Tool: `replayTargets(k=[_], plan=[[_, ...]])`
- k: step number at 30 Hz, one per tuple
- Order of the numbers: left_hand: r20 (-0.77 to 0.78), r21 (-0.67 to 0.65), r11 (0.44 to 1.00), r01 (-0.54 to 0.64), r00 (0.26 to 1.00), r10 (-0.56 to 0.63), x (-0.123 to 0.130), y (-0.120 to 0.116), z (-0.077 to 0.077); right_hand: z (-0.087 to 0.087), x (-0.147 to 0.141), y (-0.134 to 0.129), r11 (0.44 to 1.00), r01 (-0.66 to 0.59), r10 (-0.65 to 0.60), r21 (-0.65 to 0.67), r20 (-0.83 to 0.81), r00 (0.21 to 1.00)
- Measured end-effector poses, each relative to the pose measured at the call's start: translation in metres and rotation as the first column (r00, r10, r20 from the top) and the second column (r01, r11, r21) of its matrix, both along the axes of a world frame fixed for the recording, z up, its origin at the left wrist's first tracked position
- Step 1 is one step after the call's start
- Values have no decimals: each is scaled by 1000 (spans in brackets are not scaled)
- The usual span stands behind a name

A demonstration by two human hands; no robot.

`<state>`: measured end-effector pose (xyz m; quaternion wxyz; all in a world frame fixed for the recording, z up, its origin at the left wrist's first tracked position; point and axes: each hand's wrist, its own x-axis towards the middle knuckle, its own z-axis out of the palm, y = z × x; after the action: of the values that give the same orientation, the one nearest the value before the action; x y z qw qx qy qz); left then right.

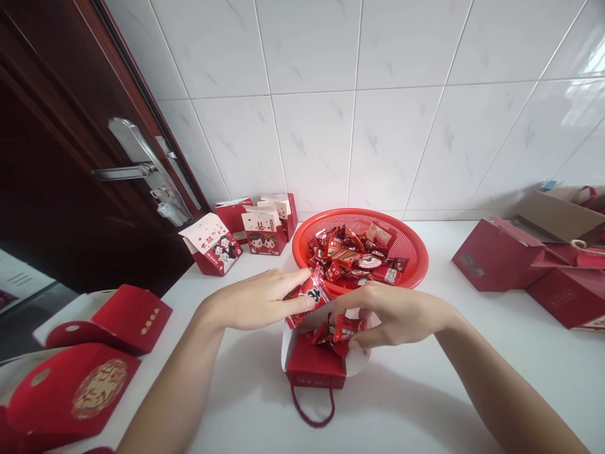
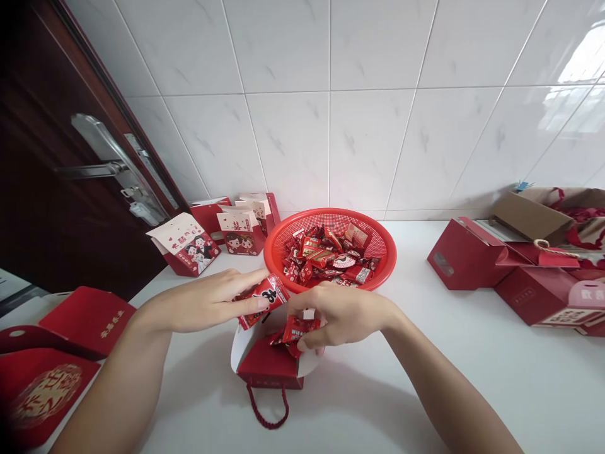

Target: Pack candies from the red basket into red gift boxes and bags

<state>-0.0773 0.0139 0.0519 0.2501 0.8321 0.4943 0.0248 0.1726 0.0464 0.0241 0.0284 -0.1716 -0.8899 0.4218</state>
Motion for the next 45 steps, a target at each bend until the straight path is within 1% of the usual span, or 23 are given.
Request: replayTargets(k=[3,6,9,11,14,16,18,20,25,27,28,30,33,35,37,41,43,45], plan=[[3,-4,1000,-3,1000,3,0,0,0,0,0,-1,998,57,-57,-28,4,998],[17,3,1000,0,1000,0,0,0,0,1,-1,-3,998,66,-66,8,-18,998],[8,21,1000,3,1000,-4,0,0,0,0,-3,-5,996,79,-81,-51,-19,997],[-9,34,999,11,1000,-10,0,1,-1,-4,-6,-5,986,155,-156,-68,-7,988],[-17,29,999,21,1000,-21,-1,2,-3,-12,-13,-6,958,285,-284,-30,24,958],[-9,9,1000,6,1000,-6,-1,2,-3,-15,-16,-7,955,292,-289,-58,59,956],[-1,-11,1000,-16,1000,16,-1,1,-3,-16,-18,-8,962,260,-254,-85,68,965],[3,-20,1000,-23,1000,23,-1,1,-3,-14,-18,-9,970,229,-225,-80,52,973],[29,10,1000,21,999,-21,0,2,-3,-10,-20,-15,983,176,-174,-56,46,984],[30,7,1000,22,999,-23,1,2,-3,-11,-22,-19,991,124,-123,-49,21,992],[19,-4,1000,17,1000,-17,1,2,-3,-12,-22,-21,996,77,-78,-48,-13,997],[-10,-30,1000,4,1000,-4,1,2,-3,-15,-21,-24,997,-68,64,-41,-88,994],[-25,-46,999,4,1000,-5,2,1,-1,-20,-19,-27,960,-279,278,5,-106,955],[-25,-34,999,29,999,-30,3,0,1,-21,-18,-28,934,-355,358,42,-88,930],[-35,-21,997,73,997,-73,6,-2,1,-21,-18,-30,919,-385,391,81,-79,917],[-47,-28,987,158,986,-159,15,-7,-4,-15,-15,-35,917,-367,377,158,-36,925],[-82,-31,987,158,984,-160,19,-9,-7,-13,-13,-38,917,-358,367,174,-19,930],[-124,-40,990,133,983,-137,20,-10,-9,-11,-12,-39,919,-357,363,167,-6,932]])
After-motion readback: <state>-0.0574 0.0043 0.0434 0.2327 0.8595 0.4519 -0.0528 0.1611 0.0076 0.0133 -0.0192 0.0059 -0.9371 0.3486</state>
